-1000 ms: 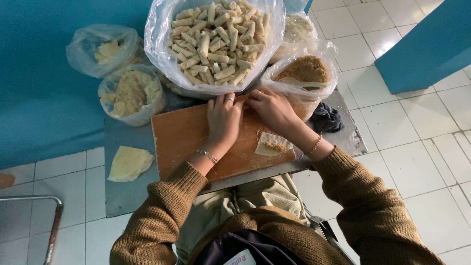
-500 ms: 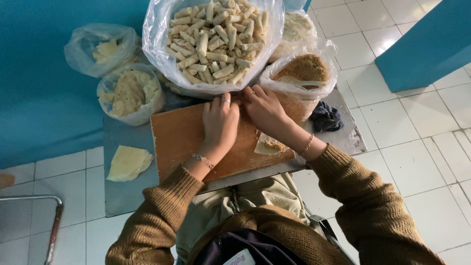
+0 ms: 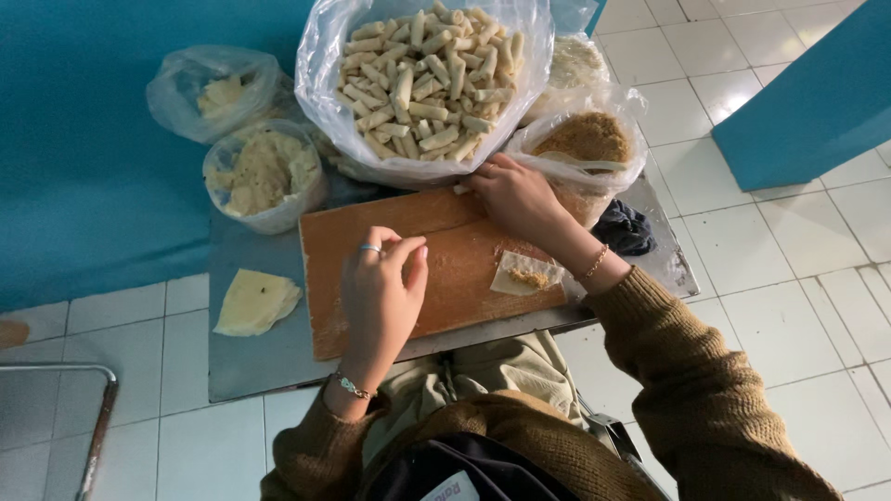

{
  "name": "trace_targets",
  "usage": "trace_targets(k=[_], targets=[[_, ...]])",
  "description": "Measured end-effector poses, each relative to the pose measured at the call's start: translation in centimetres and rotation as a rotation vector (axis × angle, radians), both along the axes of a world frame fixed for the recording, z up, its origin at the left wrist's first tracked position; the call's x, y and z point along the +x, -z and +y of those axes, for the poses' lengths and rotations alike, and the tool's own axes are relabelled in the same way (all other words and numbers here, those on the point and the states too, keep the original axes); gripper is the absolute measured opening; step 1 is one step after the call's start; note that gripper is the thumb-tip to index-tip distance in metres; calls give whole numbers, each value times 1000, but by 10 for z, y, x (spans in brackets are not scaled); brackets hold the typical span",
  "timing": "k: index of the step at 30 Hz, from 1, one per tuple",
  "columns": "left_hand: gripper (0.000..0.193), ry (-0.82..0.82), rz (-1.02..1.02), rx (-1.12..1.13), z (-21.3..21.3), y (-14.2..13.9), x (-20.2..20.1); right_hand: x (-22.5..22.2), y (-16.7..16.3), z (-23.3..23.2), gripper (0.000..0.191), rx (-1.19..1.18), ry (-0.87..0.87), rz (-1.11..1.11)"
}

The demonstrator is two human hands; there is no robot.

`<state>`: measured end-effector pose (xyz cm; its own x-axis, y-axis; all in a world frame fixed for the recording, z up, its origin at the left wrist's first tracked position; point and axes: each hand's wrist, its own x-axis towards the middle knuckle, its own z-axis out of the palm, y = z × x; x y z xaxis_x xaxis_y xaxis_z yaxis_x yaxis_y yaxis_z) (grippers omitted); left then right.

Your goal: The person sits at a small table and folds stuffed pastries. They pinch dough pieces, lay out triangular pastry wrappers on a board, spoon brown filling from a bag onto each wrapper, and fold the wrappers over the filling one at a time.

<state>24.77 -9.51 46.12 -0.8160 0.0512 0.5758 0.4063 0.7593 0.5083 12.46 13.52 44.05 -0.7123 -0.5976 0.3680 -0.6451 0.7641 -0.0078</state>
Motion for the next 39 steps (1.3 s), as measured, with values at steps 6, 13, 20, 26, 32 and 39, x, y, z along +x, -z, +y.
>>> trace_targets(k=[6, 13, 20, 26, 32, 39], targets=[[10, -14, -21, 68, 5, 9, 13, 7, -19, -10, 23, -89, 42, 42], [11, 42, -167, 16, 17, 35, 20, 21, -78, -2, 16, -149, -209, -315], [17, 81, -98, -43, 51, 41, 19, -14, -136, 7, 29, -361, -139, 315], [24, 20, -122, -159, 69, 46, 20, 77, -89, 53, 23, -365, 224, -160], [24, 65, -74, -110, 77, 43, 23, 133, -26, 79, 16, -322, 349, -258], [12, 125, -62, -52, 87, 36, 28, 155, 2, 67, 20, -384, 558, -287]])
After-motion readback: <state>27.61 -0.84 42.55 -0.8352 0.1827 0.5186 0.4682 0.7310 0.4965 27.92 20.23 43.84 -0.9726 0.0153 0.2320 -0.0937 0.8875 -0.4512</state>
